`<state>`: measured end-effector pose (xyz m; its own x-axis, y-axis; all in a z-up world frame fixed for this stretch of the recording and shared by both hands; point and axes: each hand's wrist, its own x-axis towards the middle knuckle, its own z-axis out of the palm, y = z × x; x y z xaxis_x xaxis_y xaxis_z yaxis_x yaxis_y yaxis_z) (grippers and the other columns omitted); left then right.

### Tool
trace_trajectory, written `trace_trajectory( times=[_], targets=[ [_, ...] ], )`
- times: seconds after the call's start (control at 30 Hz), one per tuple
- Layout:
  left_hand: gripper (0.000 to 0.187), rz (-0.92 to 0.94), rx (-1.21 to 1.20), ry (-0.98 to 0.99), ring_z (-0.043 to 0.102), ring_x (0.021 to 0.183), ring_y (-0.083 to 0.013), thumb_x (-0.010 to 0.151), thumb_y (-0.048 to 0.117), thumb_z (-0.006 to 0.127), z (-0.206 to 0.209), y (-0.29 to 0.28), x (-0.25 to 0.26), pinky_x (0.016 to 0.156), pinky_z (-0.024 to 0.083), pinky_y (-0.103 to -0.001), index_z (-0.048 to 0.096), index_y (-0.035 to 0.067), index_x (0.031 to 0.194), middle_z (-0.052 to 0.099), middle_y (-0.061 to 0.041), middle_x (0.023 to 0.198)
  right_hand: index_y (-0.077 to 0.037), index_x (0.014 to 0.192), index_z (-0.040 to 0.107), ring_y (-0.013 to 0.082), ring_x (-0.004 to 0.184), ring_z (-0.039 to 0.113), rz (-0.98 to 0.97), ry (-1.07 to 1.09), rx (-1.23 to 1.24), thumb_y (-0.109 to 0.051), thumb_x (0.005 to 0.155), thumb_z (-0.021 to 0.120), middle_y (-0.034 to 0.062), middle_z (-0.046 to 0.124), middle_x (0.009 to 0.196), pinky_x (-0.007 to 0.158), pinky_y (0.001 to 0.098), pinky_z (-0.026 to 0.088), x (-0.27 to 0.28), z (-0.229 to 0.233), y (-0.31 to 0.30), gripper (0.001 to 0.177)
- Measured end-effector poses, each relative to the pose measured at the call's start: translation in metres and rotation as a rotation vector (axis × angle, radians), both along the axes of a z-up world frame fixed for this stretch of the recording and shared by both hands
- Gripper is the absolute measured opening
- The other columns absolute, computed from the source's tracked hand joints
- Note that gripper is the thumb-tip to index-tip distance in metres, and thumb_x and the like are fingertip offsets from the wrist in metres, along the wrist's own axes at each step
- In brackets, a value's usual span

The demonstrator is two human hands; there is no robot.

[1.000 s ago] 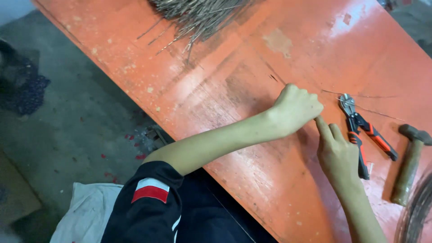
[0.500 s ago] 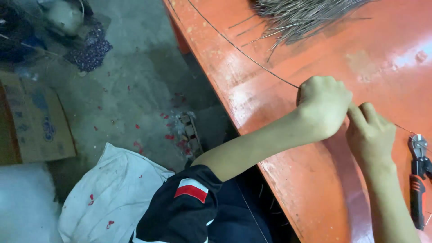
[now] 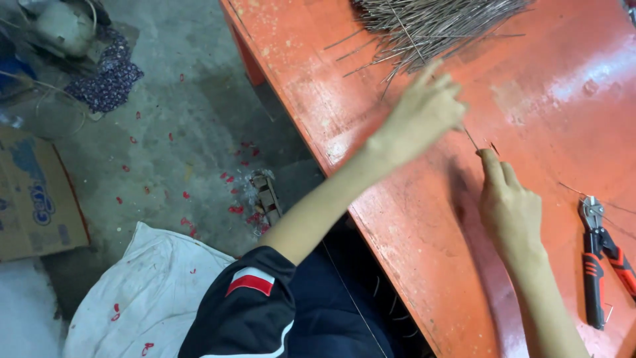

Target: Cutting and arranging metal wires on a work surface using pliers

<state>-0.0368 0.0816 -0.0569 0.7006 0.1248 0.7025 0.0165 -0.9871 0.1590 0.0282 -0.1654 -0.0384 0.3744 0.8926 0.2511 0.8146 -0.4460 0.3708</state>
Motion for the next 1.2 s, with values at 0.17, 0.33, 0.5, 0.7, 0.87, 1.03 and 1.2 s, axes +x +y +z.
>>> trace_trajectory(
  times=[0.17, 0.33, 0.5, 0.7, 0.87, 1.03, 1.2],
  targets=[
    [0.034, 0.014, 0.102, -0.009, 0.062, 0.103, -0.0245, 0.078, 0.049, 0.085, 0.025, 0.049, -0.032, 0.122, 0.022, -0.047, 0.076, 0.018, 0.09, 0.067, -0.002, 0.096, -0.009, 0.136, 0.052, 0.0457, 0.081, 0.066, -0.059, 0.383, 0.123, -0.009, 0.093, 0.051, 0.0151, 0.062, 0.121, 0.051, 0.0579, 0.044, -0.033, -0.002, 0.037, 0.043],
    [0.054, -0.14, 0.048, -0.15, 0.058, 0.108, -0.0243, 0.073, 0.056, 0.098, 0.043, 0.121, -0.053, 0.125, 0.015, -0.046, 0.072, 0.013, 0.093, 0.055, -0.004, 0.102, -0.02, 0.166, 0.037, 0.0463, 0.052, 0.049, 0.002, 0.301, 0.237, -0.007, 0.101, 0.046, 0.0124, 0.052, 0.102, 0.041, 0.0561, 0.04, -0.045, 0.0, 0.077, 0.067],
    [0.082, 0.226, 0.277, -0.135, 0.063, 0.067, -0.02, 0.081, 0.098, 0.066, 0.03, 0.173, -0.089, 0.056, 0.045, -0.039, 0.061, 0.017, 0.071, 0.065, 0.001, 0.069, -0.019, 0.164, 0.04, 0.0439, 0.053, 0.043, 0.189, 0.358, 0.189, 0.006, 0.076, 0.051, 0.0121, 0.04, 0.088, 0.042, 0.0516, 0.033, -0.037, -0.002, 0.125, 0.093],
    [0.082, 0.747, 0.142, 0.136, 0.06, 0.077, -0.0275, 0.058, 0.096, 0.085, 0.056, 0.146, -0.168, 0.058, 0.044, -0.043, 0.066, 0.016, 0.068, 0.063, -0.002, 0.078, -0.018, 0.163, 0.041, 0.0491, 0.056, 0.054, 0.373, 0.479, 0.133, -0.006, 0.075, 0.069, 0.0132, 0.051, 0.093, 0.051, 0.057, 0.047, -0.062, 0.013, 0.168, 0.093],
    [0.069, 0.898, 0.185, 0.214, 0.063, 0.073, -0.0159, 0.05, 0.091, 0.079, 0.126, 0.062, -0.18, 0.064, 0.043, -0.035, 0.063, 0.029, 0.078, 0.062, 0.009, 0.073, -0.018, 0.163, 0.044, 0.0342, 0.061, 0.046, 0.494, 0.541, 0.232, 0.017, 0.085, 0.042, 0.0107, 0.046, 0.096, 0.057, 0.0442, 0.044, -0.053, 0.007, 0.12, 0.086],
    [0.028, 0.71, 0.01, 0.083, 0.069, 0.068, -0.0162, 0.062, 0.057, 0.086, 0.171, -0.032, -0.139, 0.055, 0.044, -0.034, 0.066, 0.038, 0.065, 0.061, 0.013, 0.065, -0.006, 0.158, 0.065, 0.0279, 0.07, 0.059, 0.393, 0.042, 0.239, 0.018, 0.099, 0.05, 0.012, 0.065, 0.106, 0.052, 0.0384, 0.042, -0.004, 0.053, -0.01, 0.066],
    [0.044, 0.168, -0.152, -0.147, 0.058, 0.063, -0.0192, 0.076, -0.007, 0.07, 0.184, -0.121, -0.058, 0.052, 0.032, -0.039, 0.057, 0.032, 0.062, 0.048, 0.009, 0.068, 0.011, 0.163, 0.07, 0.0404, 0.084, 0.057, 0.259, -0.06, 0.276, 0.022, 0.114, 0.052, 0.0218, 0.059, 0.104, 0.077, 0.0488, 0.051, 0.034, 0.079, -0.148, 0.054]
  ],
)
